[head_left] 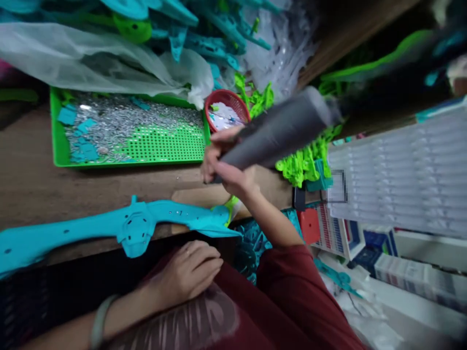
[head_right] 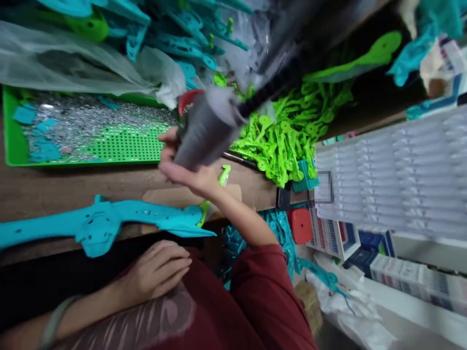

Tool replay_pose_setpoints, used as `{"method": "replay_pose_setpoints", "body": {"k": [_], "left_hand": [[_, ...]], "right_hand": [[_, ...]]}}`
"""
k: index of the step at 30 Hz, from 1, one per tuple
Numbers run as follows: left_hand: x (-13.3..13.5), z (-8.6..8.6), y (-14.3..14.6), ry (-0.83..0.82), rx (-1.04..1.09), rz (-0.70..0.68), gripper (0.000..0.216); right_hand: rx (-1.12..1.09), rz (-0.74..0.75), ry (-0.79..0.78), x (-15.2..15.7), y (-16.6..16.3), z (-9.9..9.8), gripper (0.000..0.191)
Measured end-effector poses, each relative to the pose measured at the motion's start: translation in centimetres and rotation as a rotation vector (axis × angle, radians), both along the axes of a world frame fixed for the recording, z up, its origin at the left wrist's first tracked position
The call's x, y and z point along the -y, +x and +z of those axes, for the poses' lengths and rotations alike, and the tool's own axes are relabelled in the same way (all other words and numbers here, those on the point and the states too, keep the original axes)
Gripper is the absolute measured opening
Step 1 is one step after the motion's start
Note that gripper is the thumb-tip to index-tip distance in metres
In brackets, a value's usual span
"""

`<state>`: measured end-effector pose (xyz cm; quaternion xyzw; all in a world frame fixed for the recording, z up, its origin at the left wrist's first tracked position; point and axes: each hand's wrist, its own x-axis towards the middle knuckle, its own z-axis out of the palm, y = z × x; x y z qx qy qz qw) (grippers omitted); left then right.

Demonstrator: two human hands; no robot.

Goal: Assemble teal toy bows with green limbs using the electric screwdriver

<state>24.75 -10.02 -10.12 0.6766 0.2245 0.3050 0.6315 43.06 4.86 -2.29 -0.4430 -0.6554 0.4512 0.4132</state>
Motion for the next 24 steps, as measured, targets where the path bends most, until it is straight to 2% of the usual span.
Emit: {"method": "replay_pose_setpoints", "body": {"k": [2, 4, 5, 6, 8, 11, 13, 15, 18, 21, 24], "left_hand": [[0.7, 1.1, 0.6, -0.490, -0.003, -0.025, 0.021], [0.3, 2.5, 1.8, -0.997, 0.011, 0.046, 0.033], [-0.3, 3.2, 2.6, -1.197, 0.030, 0.097, 0.037], [-1.0, 3.9, 3.3, -1.346, 0.050, 0.142, 0.039], [-2.2, 5.1, 4.5, -1.508, 0.068, 0.201, 0.043], [-2.6, 6.1, 5.3, -1.509, 0.052, 0.320, 0.040], [-2.0, 6.2, 5.1, -1.430, 0.042, 0.425, 0.038], [-1.3, 6.3, 4.7, -1.373, 0.012, 0.454, 0.038], [-0.6, 6.5, 3.6, -1.345, -0.037, 0.360, 0.046], [-0.1, 6.5, 2.4, -1.317, -0.064, 0.276, 0.050], [0.6, 6.1, 1.2, -1.306, -0.033, 0.277, 0.041]], "right_hand": [[0.074, -0.088, 0.065, -0.3, 0.8, 0.8, 0.057], [0.231, -0.099, 0.149, 0.9, 2.5, 1.9, 0.054], [0.348, -0.059, 0.184, 1.9, 3.6, 2.5, 0.053], [0.484, 0.019, 0.207, 3.2, 4.8, 2.9, 0.052], [0.787, 0.225, 0.201, 6.0, 7.1, 3.3, 0.049], [1.167, 0.396, 0.223, 9.5, 9.1, 2.6, 0.044], [1.298, 0.407, 0.356, 10.9, 9.3, 1.9, 0.041], [1.364, 0.389, 0.529, 11.5, 9.3, 1.4, 0.044], [1.397, 0.353, 0.733, 11.4, 9.4, 1.3, 0.052], [1.367, 0.291, 0.852, 11.0, 9.7, 1.3, 0.056], [1.178, 0.044, 0.834, 12.0, 9.2, 0.9, 0.046]]}}
